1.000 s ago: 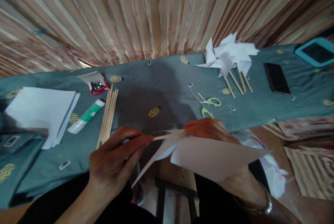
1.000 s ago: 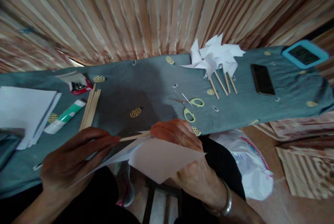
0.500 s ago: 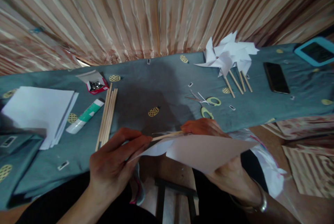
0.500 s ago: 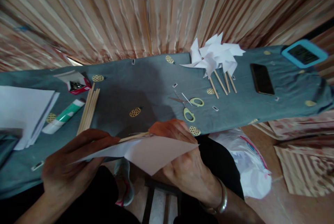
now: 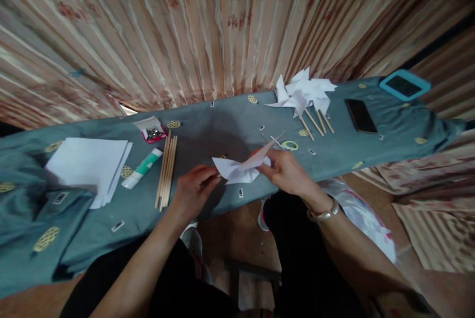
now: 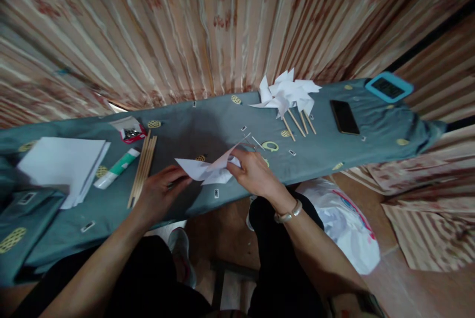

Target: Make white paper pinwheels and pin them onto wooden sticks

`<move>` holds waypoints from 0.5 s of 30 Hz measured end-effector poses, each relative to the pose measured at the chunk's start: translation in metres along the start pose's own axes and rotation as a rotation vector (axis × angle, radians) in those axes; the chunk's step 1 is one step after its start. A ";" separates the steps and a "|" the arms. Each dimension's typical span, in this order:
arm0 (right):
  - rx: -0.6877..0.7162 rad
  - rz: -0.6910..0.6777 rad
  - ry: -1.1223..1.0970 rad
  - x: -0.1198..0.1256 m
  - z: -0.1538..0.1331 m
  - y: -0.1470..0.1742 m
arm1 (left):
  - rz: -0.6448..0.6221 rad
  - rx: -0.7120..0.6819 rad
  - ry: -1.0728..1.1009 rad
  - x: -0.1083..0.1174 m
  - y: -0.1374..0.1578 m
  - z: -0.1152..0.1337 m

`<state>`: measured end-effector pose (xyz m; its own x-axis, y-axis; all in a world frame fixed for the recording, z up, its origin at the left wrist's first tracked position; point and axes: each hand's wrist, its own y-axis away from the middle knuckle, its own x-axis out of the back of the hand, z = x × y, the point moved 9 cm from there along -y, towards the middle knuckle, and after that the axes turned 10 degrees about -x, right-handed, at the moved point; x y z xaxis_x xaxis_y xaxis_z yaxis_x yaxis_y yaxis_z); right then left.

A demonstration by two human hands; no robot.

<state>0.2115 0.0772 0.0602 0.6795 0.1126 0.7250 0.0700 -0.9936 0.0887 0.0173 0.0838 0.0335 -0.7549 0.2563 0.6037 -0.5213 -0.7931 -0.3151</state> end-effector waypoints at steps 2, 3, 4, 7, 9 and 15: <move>0.009 -0.021 0.016 0.004 -0.003 -0.008 | -0.036 0.045 0.013 -0.002 0.000 -0.006; 0.022 -0.040 0.016 0.006 -0.005 -0.012 | -0.051 0.068 0.022 -0.003 0.001 -0.008; 0.037 -0.064 0.012 0.007 -0.007 -0.017 | -0.060 0.089 0.031 -0.003 0.002 -0.011; 0.061 -0.159 0.013 0.009 -0.012 -0.030 | -0.081 0.138 0.050 -0.006 0.003 -0.014; 0.047 -0.224 0.007 0.008 -0.012 -0.038 | -0.088 0.151 0.057 -0.008 0.004 -0.014; -0.036 -0.355 -0.113 -0.002 -0.005 -0.055 | -0.051 0.170 0.055 -0.009 0.005 -0.009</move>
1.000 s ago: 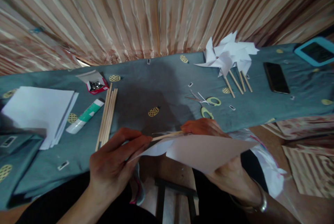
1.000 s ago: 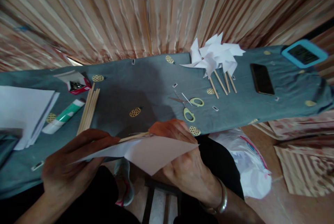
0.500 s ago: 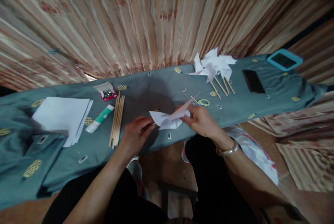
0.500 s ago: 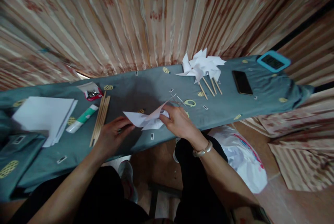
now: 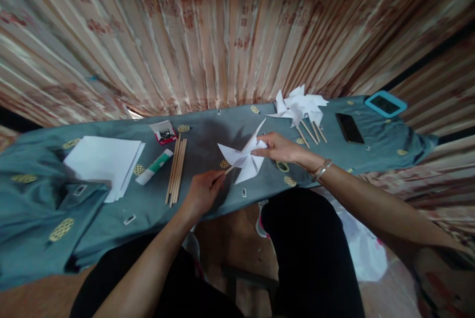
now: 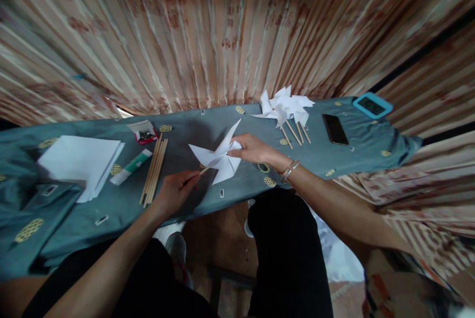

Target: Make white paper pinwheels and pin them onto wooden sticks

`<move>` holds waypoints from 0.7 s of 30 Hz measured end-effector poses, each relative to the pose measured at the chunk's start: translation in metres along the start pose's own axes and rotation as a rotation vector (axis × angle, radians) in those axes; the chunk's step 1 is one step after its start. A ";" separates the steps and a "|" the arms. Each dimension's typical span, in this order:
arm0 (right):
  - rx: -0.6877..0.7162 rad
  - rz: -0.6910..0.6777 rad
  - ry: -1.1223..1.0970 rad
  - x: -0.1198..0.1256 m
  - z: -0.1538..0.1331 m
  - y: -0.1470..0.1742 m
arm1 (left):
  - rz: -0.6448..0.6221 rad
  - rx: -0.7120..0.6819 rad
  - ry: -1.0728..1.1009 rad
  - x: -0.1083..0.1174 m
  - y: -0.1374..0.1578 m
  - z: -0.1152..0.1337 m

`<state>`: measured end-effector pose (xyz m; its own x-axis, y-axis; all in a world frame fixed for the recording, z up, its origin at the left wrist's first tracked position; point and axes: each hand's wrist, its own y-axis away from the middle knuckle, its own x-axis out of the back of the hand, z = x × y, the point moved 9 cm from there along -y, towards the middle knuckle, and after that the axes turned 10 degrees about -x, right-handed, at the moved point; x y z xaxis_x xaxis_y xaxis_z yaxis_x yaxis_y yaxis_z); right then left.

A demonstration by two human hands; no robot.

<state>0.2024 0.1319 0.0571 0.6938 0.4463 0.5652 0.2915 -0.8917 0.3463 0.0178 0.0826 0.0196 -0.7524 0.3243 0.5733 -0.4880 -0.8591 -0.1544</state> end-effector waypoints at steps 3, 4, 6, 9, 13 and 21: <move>-0.033 -0.010 -0.017 -0.001 0.003 -0.005 | 0.020 -0.005 -0.002 0.002 0.001 0.003; -0.042 -0.009 -0.016 -0.001 0.003 -0.005 | 0.022 -0.007 -0.003 0.002 0.002 0.004; -0.050 -0.009 -0.014 -0.001 0.003 -0.006 | 0.022 -0.009 -0.002 0.003 0.002 0.005; -0.046 -0.017 0.013 -0.002 0.000 -0.004 | 0.024 -0.017 0.004 0.003 0.003 0.007; -0.044 -0.007 0.081 -0.002 -0.001 -0.001 | 0.027 -0.028 0.024 0.002 0.004 0.008; -0.036 -0.010 0.130 -0.002 -0.003 0.007 | 0.017 -0.046 0.040 -0.001 0.004 0.012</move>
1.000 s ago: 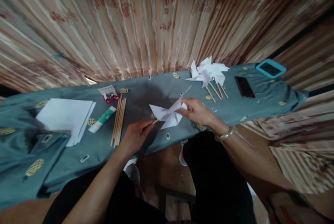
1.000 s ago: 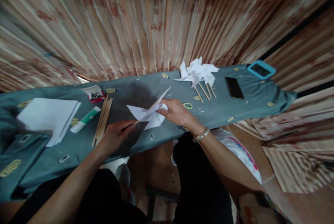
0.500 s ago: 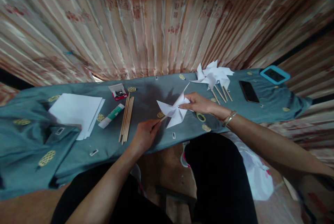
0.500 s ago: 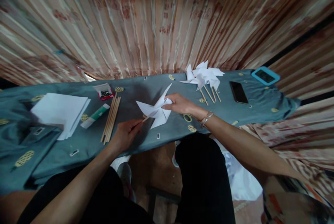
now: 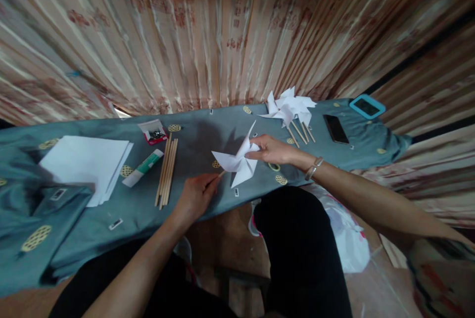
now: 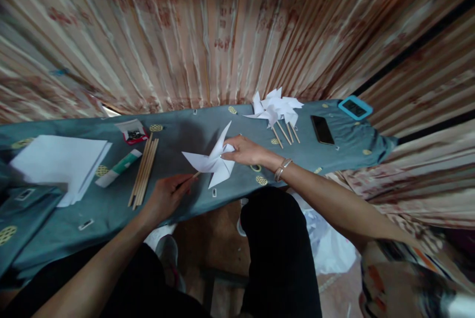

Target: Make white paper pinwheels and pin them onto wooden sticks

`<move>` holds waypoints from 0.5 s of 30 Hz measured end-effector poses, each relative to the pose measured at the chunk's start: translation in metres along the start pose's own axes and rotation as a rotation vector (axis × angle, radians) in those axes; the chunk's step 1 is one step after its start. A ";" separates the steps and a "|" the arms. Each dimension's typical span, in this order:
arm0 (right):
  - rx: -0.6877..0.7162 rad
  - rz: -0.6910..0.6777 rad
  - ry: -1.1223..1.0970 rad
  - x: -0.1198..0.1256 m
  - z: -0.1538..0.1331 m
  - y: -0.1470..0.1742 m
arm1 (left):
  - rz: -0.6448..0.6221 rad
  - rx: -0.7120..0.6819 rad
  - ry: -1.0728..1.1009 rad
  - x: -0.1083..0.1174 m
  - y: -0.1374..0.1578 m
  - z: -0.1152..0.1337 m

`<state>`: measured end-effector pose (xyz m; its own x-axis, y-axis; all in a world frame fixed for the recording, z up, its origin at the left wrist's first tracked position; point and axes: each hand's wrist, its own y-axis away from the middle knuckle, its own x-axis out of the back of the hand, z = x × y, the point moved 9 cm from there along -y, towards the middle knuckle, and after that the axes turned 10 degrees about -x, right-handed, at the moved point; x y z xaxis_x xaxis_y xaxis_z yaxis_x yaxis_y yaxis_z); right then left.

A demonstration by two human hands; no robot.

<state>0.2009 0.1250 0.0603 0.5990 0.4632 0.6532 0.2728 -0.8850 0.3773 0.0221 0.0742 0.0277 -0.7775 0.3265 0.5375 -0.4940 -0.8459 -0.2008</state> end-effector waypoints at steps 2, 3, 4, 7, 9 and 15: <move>-0.011 0.007 0.014 0.002 0.001 0.002 | -0.003 0.000 -0.004 -0.001 -0.001 0.000; -0.013 0.012 0.017 0.003 0.001 0.003 | -0.007 0.000 -0.006 -0.001 -0.001 0.000; -0.012 0.015 0.020 0.003 0.001 0.003 | -0.007 0.001 -0.007 -0.001 -0.001 0.001; -0.006 0.006 0.031 0.003 0.001 0.005 | -0.001 -0.002 -0.001 -0.001 0.000 0.002; 0.000 -0.008 0.040 0.001 0.001 0.006 | 0.004 -0.006 0.002 -0.001 0.000 0.003; 0.018 -0.022 0.092 -0.002 0.000 0.007 | -0.005 -0.009 0.014 -0.004 0.002 0.003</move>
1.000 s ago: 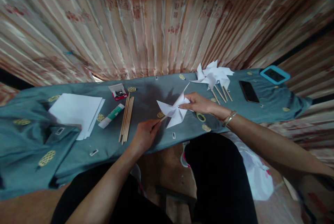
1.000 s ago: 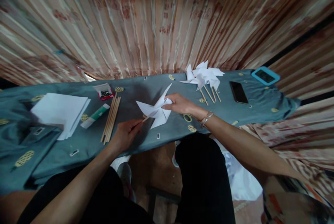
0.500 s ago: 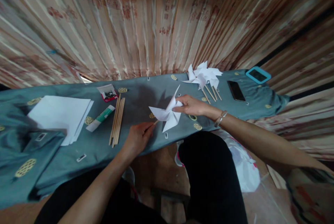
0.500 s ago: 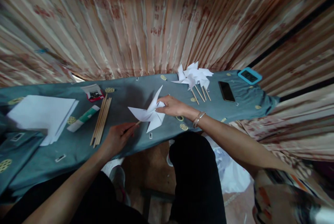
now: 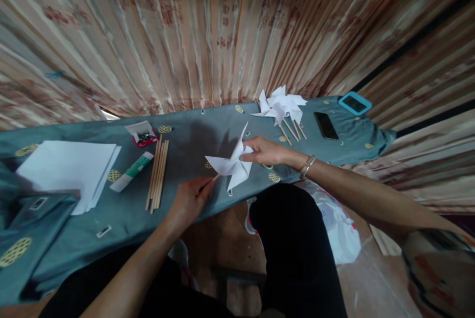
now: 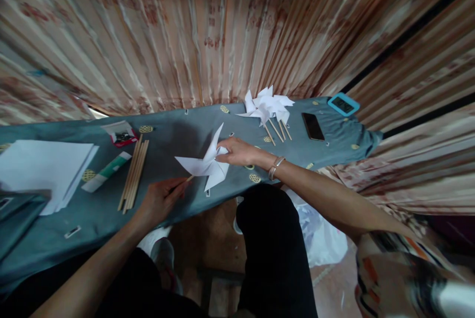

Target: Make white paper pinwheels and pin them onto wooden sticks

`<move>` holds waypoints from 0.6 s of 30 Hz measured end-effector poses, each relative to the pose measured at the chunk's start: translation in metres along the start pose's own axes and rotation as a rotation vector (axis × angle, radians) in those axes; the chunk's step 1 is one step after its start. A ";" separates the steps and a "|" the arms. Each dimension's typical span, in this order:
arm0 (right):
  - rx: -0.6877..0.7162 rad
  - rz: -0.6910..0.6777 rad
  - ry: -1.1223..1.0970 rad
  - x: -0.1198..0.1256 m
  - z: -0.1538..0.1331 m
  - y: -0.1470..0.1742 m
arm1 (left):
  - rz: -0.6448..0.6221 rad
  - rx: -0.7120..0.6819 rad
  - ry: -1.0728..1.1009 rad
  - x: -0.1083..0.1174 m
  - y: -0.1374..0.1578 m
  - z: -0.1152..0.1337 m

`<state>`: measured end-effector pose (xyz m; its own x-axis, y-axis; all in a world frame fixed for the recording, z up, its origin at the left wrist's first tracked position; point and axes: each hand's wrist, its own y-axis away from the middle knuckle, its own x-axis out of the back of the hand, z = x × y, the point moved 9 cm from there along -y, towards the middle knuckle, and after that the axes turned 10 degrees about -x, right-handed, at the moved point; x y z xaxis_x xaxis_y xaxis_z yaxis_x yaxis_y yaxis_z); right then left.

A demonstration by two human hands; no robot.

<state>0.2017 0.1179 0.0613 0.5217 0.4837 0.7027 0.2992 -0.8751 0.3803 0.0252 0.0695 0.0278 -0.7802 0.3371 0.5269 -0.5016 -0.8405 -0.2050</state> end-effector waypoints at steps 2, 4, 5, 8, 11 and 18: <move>-0.004 -0.005 0.033 0.000 0.001 -0.001 | 0.002 0.007 0.005 -0.001 0.001 -0.001; 0.003 -0.023 0.042 0.000 0.000 -0.001 | 0.004 0.019 0.014 -0.002 0.002 -0.003; 0.009 -0.034 0.038 -0.001 0.000 -0.002 | 0.005 0.028 0.018 -0.003 0.003 -0.004; 0.020 -0.064 0.036 -0.003 0.001 -0.004 | -0.001 0.040 0.026 -0.005 0.004 -0.005; 0.023 -0.062 0.051 -0.003 0.002 -0.006 | -0.012 0.044 0.024 -0.007 0.005 -0.003; 0.030 -0.041 0.077 -0.005 0.002 -0.009 | -0.012 0.086 0.085 -0.010 0.008 -0.005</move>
<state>0.1983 0.1239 0.0531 0.4462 0.5161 0.7312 0.3438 -0.8531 0.3923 0.0272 0.0614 0.0165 -0.8051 0.3785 0.4566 -0.4797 -0.8683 -0.1260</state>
